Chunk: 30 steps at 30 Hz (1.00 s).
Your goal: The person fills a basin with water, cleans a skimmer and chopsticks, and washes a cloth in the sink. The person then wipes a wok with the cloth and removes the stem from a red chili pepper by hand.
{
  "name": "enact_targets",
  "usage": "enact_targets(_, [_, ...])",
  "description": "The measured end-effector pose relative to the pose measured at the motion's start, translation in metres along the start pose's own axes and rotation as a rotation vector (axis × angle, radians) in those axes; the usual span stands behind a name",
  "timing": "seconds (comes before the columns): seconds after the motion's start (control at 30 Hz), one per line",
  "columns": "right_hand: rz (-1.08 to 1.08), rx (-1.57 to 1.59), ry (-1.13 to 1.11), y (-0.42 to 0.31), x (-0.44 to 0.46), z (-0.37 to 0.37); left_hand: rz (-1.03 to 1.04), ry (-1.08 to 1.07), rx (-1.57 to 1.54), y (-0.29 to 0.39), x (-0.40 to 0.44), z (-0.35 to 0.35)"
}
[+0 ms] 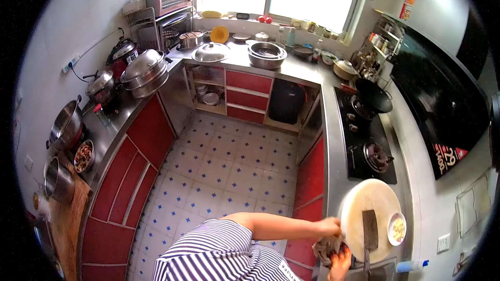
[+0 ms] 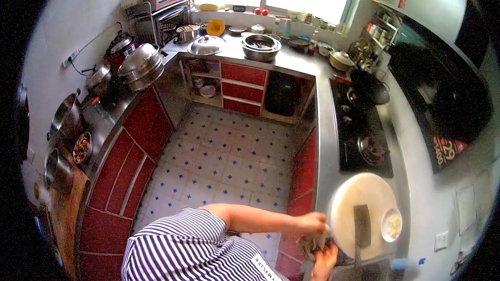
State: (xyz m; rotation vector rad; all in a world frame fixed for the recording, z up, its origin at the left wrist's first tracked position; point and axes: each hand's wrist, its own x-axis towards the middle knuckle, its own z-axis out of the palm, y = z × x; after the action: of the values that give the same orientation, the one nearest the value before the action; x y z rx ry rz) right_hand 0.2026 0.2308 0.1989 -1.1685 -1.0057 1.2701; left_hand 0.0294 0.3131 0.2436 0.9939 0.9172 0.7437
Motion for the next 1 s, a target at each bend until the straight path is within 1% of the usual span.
enact_targets(0.03, [0.014, -0.107, -0.049, 0.007, 0.016, 0.020, 0.008, 0.185, 0.162, 0.001, 0.007, -0.034])
enact_targets(0.07, [-0.011, -0.196, -0.137, 0.022, 0.039, 0.040, 0.009, 0.247, 0.189, 0.017, -0.005, -0.066])
enact_targets(0.1, [-0.036, -0.285, -0.223, 0.030, 0.058, 0.060, 0.097, 0.359, 0.181, -0.005, 0.011, -0.099])
enact_targets(0.13, [-0.010, -0.399, -0.282, 0.023, 0.068, 0.087, 0.104, 0.492, 0.158, -0.005, 0.008, -0.127])
enact_targets(0.17, [-0.016, -0.489, -0.288, 0.009, 0.073, 0.120, 0.181, 0.629, 0.264, -0.006, 0.006, -0.158])
enact_targets(0.2, [-0.012, -0.428, -0.309, 0.016, 0.086, 0.134, 0.170, 0.702, 0.299, -0.011, 0.006, -0.189])
enact_targets(0.23, [-0.009, -0.369, -0.332, 0.020, 0.100, 0.150, 0.094, 0.814, 0.328, -0.005, 0.001, -0.212])
enact_targets(0.3, [0.064, -0.173, -0.392, 0.021, 0.124, 0.177, 0.225, 0.923, 0.373, 0.003, -0.011, -0.251])
enact_targets(0.33, [0.128, -0.283, -0.492, 0.028, 0.141, 0.185, 0.316, 0.876, 0.234, 0.009, -0.013, -0.266])
enact_targets(0.37, [0.239, -0.356, -0.589, 0.030, 0.154, 0.195, 0.404, 0.825, 0.095, 0.015, -0.013, -0.278])
enact_targets(0.4, [0.169, -0.497, -0.649, 0.036, 0.167, 0.209, 0.344, 0.697, 0.040, 0.035, -0.021, -0.282])
enact_targets(0.43, [0.096, -0.636, -0.707, 0.038, 0.179, 0.227, 0.372, 0.645, 0.193, 0.051, -0.027, -0.287])
enact_targets(0.47, [0.034, -0.525, -0.727, 0.041, 0.190, 0.249, 0.422, 0.575, 0.291, 0.053, -0.020, -0.294])
enact_targets(0.5, [0.095, -0.354, -0.704, 0.041, 0.201, 0.275, 0.469, 0.503, 0.387, 0.055, -0.010, -0.301])
enact_targets(0.53, [0.093, -0.346, -0.763, 0.025, 0.212, 0.305, 0.472, 0.475, 0.423, 0.060, -0.004, -0.304])
enact_targets(0.57, [0.096, -0.336, -0.822, 0.013, 0.222, 0.326, 0.427, 0.459, 0.511, 0.083, -0.010, -0.302])
enact_targets(0.63, [0.089, -0.183, -0.810, 0.048, 0.266, 0.345, 0.453, 0.649, 0.734, 0.092, 0.010, -0.321])
enact_targets(0.67, [-0.008, -0.310, -0.836, 0.061, 0.288, 0.346, 0.410, 0.650, 0.774, 0.099, 0.021, -0.334])
enact_targets(0.7, [-0.014, -0.300, -0.846, 0.056, 0.304, 0.354, 0.378, 0.779, 0.806, 0.112, 0.026, -0.343])
enact_targets(0.77, [0.000, -0.265, -0.850, 0.041, 0.330, 0.366, 0.329, 0.822, 0.817, 0.117, 0.048, -0.370])
enact_targets(0.8, [0.019, -0.289, -0.852, 0.032, 0.344, 0.371, 0.317, 0.822, 0.821, 0.123, 0.056, -0.380])
enact_targets(0.83, [-0.029, -0.289, -0.860, 0.028, 0.359, 0.376, 0.291, 0.819, 0.835, 0.128, 0.065, -0.390])
enact_targets(0.87, [-0.017, -0.332, -0.907, 0.022, 0.377, 0.378, 0.266, 0.805, 0.849, 0.131, 0.074, -0.400])
enact_targets(0.9, [0.002, -0.376, -0.942, 0.017, 0.394, 0.377, 0.070, 0.778, 0.687, 0.144, 0.081, -0.406])
enact_targets(0.93, [0.006, -0.311, -0.903, 0.013, 0.408, 0.383, 0.061, 0.728, 0.688, 0.151, 0.090, -0.418])
enact_targets(0.97, [0.152, -0.251, -0.853, 0.005, 0.418, 0.385, 0.054, 0.678, 0.685, 0.153, 0.098, -0.431])
enact_targets(1.0, [0.138, -0.118, -0.775, 0.010, 0.430, 0.390, 0.047, 0.561, 0.576, 0.149, 0.107, -0.447])
